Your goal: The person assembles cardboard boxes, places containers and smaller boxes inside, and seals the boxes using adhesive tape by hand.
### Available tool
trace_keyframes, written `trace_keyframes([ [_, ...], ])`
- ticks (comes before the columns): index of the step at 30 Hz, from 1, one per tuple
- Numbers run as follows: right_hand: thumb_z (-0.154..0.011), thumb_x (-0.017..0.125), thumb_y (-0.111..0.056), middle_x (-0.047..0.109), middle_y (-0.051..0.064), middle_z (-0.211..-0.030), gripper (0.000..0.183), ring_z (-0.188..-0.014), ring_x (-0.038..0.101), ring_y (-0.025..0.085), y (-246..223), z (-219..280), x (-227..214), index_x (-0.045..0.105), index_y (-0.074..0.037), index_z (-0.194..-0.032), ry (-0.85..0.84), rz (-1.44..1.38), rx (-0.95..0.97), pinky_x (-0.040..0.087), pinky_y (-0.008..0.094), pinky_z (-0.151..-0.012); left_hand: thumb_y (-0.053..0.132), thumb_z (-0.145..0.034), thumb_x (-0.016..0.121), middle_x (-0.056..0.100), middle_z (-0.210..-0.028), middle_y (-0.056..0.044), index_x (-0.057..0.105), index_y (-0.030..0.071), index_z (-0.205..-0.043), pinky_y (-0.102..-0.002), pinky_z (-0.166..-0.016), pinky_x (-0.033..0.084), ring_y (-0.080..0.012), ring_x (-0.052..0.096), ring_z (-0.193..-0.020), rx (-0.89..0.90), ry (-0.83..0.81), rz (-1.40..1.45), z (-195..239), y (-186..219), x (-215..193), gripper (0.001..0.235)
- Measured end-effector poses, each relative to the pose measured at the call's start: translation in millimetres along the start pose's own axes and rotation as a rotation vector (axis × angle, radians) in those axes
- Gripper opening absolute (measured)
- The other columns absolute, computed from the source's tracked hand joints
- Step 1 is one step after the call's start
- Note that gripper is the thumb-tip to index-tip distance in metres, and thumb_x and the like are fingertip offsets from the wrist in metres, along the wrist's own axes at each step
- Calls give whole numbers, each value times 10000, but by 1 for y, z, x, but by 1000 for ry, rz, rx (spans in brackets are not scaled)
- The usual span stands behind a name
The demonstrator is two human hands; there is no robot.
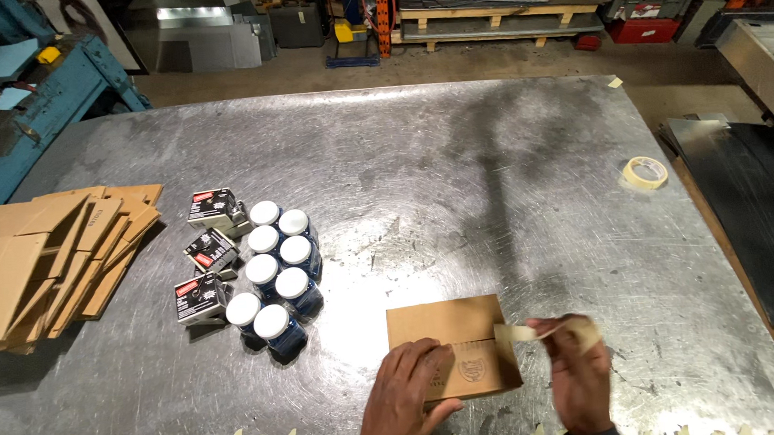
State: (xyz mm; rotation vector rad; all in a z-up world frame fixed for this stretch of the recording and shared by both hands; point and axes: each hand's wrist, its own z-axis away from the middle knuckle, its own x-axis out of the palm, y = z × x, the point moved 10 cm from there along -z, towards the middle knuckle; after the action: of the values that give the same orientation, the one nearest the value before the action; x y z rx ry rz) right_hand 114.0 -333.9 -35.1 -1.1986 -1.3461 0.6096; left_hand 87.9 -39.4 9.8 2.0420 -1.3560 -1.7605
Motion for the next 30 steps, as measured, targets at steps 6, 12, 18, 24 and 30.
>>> trace_keyframes([
  [6, -1306, 531, -117, 835, 268, -1225, 121, -1232, 824, 417, 5, -9, -72, 649, -94, -1323, 215, -256, 93, 626, 474, -1159, 408, -913, 1058, 587, -1682, -109, 583, 113, -1685, -549, -1191, 523, -365, 538, -1428, 80, -98, -152, 0, -4, 7, 953],
  [12, -1266, 668, -303, 799, 93, -1240, 165, -1241, 788, 331, 55, 1, -117, 724, -151, -1296, 379, -435, 222, 636, 470, -1166, 379, -920, 1031, 596, -1696, -99, 621, 123, -1651, -553, -1203, 510, -366, 531, -1442, 167, -83, -154, -4, -3, -2, 876],
  [18, -1197, 754, -414, 704, 20, -1242, 237, -1191, 687, 224, 48, 11, -146, 655, -212, -1272, 552, -449, 246, 606, 422, -1193, 389, -938, 1023, 583, -1716, -94, 597, 130, -1678, -579, -1239, 498, -366, 524, -1468, 186, -80, -200, -6, -9, -3, 892],
  [24, -1115, 751, -85, 761, 143, -1037, 148, -945, 731, 320, 10, 14, -99, 654, -122, -1220, 297, -143, 151, 630, 495, -976, 621, -1103, 787, 551, -1748, -179, 595, 88, -1663, -649, -1407, 283, -409, 428, -1669, 143, 21, -192, -2, 33, -15, 797],
  [30, -821, 979, 49, 981, 251, -1007, 420, -829, 881, 301, 39, 83, 7, 907, 22, -1234, 181, 446, 358, 661, 396, -700, 668, -1096, 648, 693, -1274, -21, 713, 188, -1429, -363, -959, 553, -181, 670, -1167, -108, 322, 409, 6, 64, -40, 588],
])
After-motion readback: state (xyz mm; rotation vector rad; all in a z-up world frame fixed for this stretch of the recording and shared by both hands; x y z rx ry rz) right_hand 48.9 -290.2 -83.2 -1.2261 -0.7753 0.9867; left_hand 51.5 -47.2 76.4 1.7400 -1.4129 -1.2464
